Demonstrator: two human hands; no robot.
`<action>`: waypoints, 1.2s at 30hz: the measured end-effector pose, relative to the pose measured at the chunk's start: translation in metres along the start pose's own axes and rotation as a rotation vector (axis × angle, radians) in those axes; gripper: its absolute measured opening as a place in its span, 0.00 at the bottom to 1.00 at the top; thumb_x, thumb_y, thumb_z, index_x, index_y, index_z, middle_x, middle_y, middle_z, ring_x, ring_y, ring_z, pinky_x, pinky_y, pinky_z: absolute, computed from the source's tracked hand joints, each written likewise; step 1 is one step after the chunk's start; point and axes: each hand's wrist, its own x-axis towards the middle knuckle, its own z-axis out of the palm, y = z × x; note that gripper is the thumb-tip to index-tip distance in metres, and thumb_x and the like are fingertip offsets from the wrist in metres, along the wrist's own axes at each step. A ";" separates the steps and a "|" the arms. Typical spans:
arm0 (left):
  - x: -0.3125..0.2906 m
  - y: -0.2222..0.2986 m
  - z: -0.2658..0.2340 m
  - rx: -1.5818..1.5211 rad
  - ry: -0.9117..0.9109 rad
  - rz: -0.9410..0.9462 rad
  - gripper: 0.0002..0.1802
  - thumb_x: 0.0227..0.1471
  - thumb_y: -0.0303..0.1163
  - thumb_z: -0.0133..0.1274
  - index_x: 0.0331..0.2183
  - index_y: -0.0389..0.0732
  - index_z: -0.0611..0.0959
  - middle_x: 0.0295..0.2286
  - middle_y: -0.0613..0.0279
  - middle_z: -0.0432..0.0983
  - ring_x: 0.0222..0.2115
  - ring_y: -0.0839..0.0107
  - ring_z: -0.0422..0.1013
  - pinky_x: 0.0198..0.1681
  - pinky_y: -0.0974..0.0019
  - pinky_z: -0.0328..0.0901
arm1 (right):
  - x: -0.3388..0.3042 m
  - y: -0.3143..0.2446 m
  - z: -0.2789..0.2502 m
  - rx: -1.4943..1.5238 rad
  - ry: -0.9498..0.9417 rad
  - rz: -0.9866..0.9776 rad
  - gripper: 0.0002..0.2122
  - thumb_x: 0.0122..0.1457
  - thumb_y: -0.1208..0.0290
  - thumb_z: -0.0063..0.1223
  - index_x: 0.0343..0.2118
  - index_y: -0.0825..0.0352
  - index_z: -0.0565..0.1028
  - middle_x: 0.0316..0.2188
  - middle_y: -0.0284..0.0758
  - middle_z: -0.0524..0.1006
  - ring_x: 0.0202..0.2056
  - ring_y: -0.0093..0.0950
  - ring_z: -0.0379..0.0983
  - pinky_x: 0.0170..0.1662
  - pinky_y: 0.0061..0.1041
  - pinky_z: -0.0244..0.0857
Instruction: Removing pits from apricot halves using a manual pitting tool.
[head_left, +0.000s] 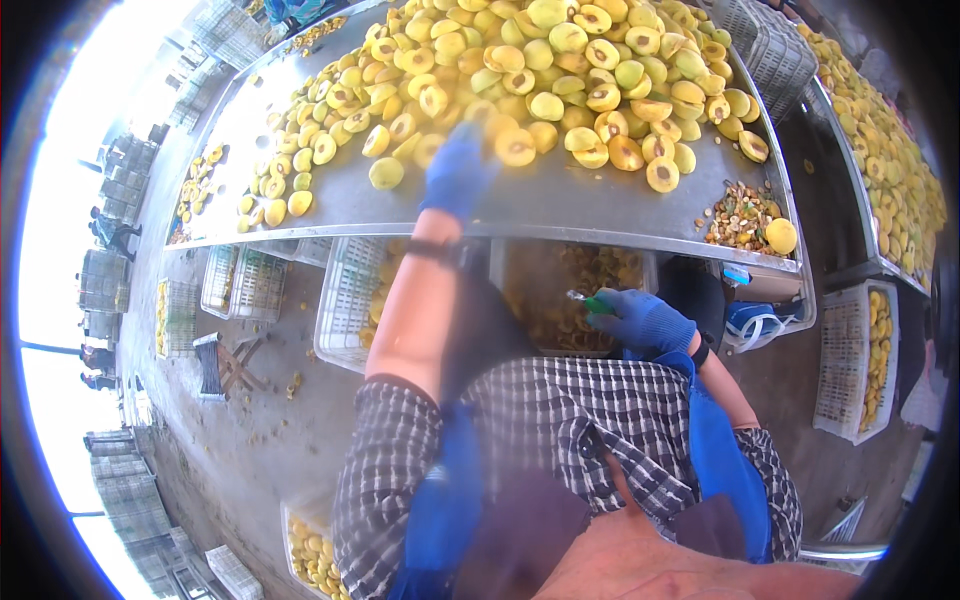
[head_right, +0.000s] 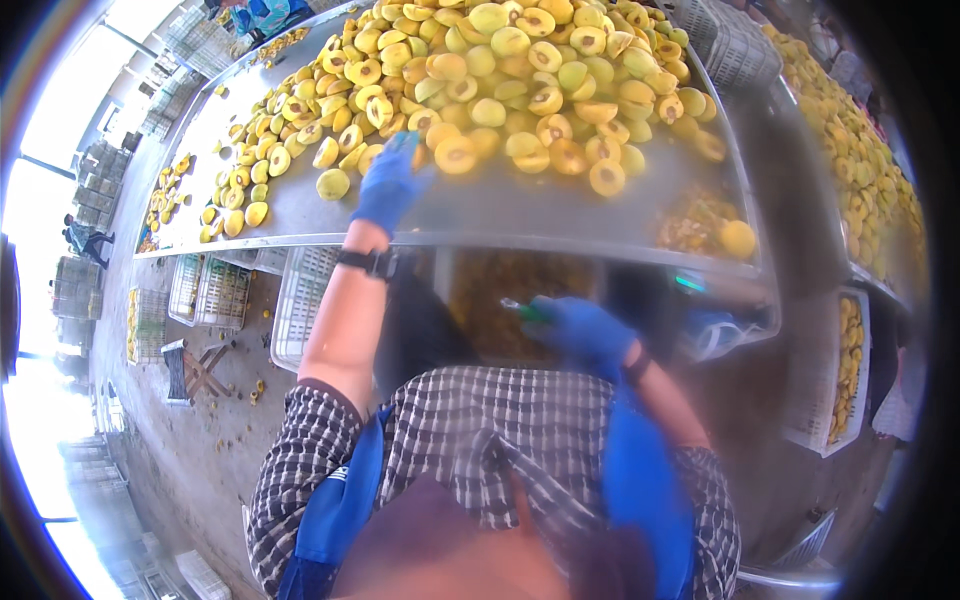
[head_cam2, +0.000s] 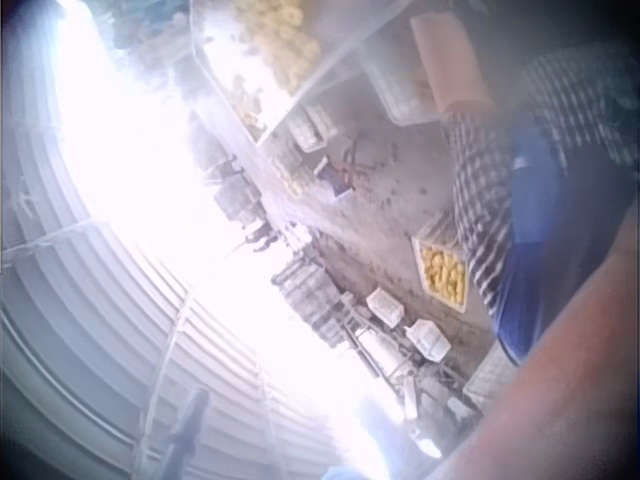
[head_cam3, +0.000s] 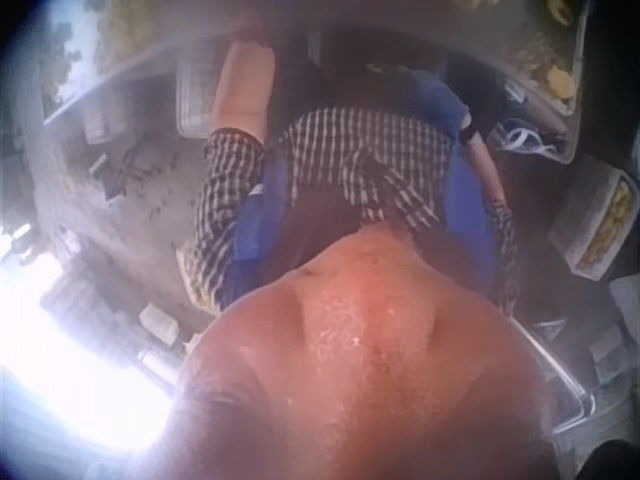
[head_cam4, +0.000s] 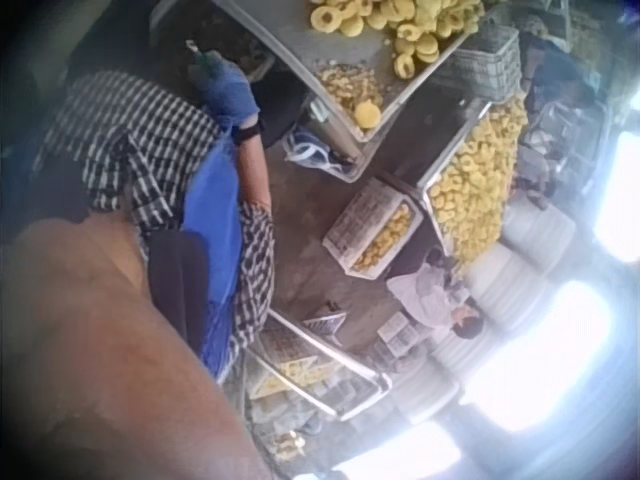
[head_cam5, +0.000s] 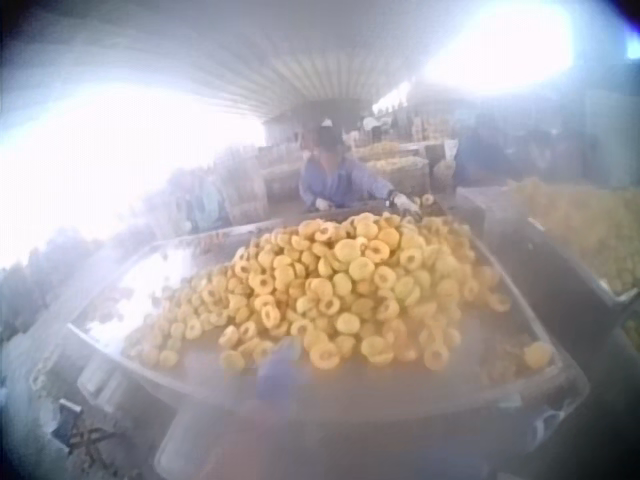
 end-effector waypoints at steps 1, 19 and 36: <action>0.015 0.012 0.010 0.002 -0.055 -0.063 0.36 0.50 0.49 0.52 0.56 0.40 0.68 0.57 0.44 0.60 0.55 0.45 0.62 0.57 0.53 0.59 | -0.001 0.003 0.002 -0.092 0.001 -0.088 0.12 0.58 0.63 0.52 0.41 0.64 0.73 0.33 0.44 0.75 0.35 0.44 0.73 0.37 0.39 0.67; -0.036 0.069 -0.008 -1.698 -0.311 -0.261 0.18 0.51 0.30 0.57 0.44 0.36 0.76 0.38 0.59 0.75 0.39 0.72 0.73 0.43 0.71 0.69 | 0.049 -0.036 -0.030 0.686 0.536 -0.041 0.09 0.60 0.69 0.54 0.39 0.68 0.72 0.23 0.21 0.69 0.23 0.12 0.65 0.25 0.16 0.60; -0.081 0.131 -0.002 -1.402 0.142 0.095 0.17 0.57 0.28 0.49 0.48 0.37 0.68 0.39 0.60 0.69 0.38 0.73 0.68 0.41 0.70 0.66 | 0.055 -0.040 -0.034 0.396 0.327 -0.228 0.08 0.58 0.68 0.54 0.35 0.67 0.72 0.29 0.45 0.77 0.28 0.41 0.75 0.31 0.30 0.66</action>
